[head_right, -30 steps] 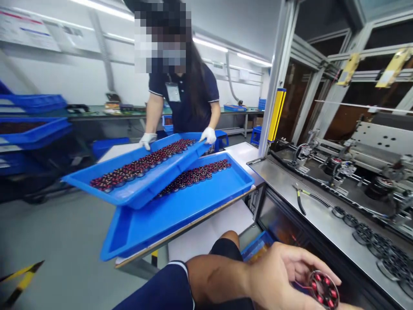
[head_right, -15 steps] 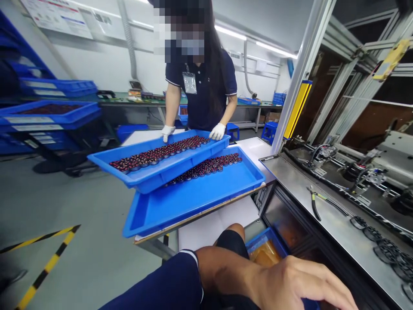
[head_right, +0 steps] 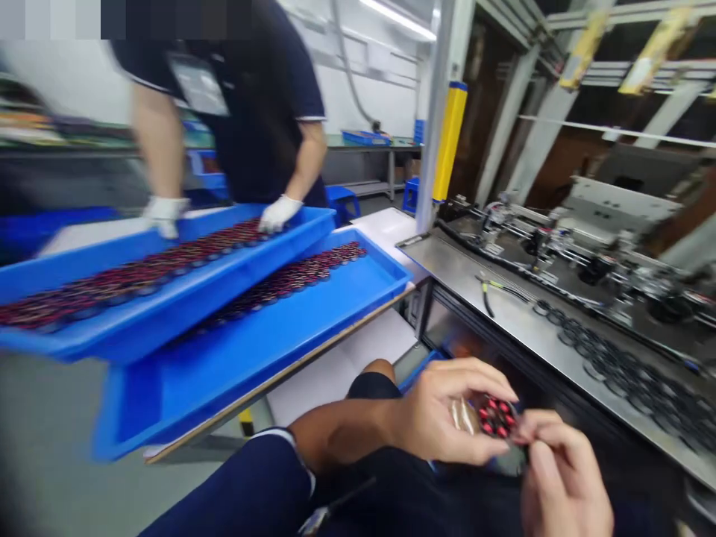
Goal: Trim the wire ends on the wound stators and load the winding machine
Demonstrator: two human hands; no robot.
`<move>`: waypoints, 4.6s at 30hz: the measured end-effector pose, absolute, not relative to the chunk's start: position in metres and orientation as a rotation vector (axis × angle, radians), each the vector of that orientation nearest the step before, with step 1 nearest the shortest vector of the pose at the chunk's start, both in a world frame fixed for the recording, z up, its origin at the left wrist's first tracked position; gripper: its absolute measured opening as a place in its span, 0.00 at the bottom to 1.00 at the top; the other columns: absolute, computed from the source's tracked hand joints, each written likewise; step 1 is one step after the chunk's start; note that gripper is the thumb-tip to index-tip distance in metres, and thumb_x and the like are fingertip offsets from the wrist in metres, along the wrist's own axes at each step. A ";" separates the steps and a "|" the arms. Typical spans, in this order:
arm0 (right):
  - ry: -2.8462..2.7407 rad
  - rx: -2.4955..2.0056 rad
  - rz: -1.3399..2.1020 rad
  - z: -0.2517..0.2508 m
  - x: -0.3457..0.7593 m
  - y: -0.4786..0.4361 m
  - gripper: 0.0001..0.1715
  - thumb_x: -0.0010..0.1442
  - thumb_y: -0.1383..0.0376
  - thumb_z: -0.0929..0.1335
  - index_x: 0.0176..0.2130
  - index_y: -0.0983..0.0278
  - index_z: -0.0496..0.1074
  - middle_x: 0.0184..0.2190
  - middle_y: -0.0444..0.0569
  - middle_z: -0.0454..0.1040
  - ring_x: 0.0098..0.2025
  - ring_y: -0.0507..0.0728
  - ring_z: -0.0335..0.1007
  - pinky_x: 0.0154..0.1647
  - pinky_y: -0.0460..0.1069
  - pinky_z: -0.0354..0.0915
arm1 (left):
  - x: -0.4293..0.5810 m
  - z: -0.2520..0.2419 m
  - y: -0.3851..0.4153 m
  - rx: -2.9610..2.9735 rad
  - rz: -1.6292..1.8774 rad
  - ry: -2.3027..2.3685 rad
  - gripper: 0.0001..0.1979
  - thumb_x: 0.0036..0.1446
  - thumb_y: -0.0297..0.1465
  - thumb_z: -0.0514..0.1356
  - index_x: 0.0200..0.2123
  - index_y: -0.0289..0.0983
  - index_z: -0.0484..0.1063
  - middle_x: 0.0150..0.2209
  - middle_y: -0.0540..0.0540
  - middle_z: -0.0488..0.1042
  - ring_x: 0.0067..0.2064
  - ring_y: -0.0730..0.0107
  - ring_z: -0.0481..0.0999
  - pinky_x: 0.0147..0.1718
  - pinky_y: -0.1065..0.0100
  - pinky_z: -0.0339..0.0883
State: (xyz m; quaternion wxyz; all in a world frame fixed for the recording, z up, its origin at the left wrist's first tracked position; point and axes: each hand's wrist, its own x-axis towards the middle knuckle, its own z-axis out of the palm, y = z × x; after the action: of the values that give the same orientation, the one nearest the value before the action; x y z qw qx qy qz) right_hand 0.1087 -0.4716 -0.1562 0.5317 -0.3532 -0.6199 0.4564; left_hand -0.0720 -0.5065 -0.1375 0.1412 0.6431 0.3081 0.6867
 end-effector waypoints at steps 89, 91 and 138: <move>-1.633 -0.516 0.898 -0.127 0.112 -0.480 0.08 0.64 0.72 0.70 0.40 0.61 0.78 0.31 0.49 0.75 0.36 0.57 0.72 0.35 0.51 0.70 | -0.062 -0.127 -0.504 1.502 1.728 0.698 0.22 0.46 0.23 0.73 0.47 0.34 0.76 0.43 0.39 0.82 0.39 0.66 0.83 0.40 0.71 0.78; -1.689 -0.472 0.843 -0.126 0.113 -0.476 0.13 0.63 0.75 0.69 0.44 0.61 0.77 0.33 0.50 0.75 0.37 0.58 0.72 0.36 0.51 0.71 | -0.063 -0.126 -0.504 1.413 1.686 0.639 0.21 0.46 0.24 0.73 0.45 0.33 0.77 0.42 0.39 0.83 0.38 0.66 0.83 0.39 0.71 0.78; -1.941 -0.263 0.128 -0.120 0.131 -0.470 0.20 0.56 0.81 0.72 0.43 0.60 0.80 0.40 0.47 0.76 0.42 0.56 0.72 0.41 0.53 0.74 | -0.052 -0.125 -0.508 0.800 1.271 0.523 0.25 0.37 0.31 0.79 0.40 0.33 0.79 0.37 0.43 0.83 0.35 0.70 0.81 0.40 0.69 0.75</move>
State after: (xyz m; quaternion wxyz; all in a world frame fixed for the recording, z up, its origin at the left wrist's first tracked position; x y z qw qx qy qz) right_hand 0.1311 -0.4698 -0.1202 0.5559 -0.1114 -0.8219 0.0541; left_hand -0.0524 -0.5081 -0.1245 0.7000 0.3592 0.2350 0.5707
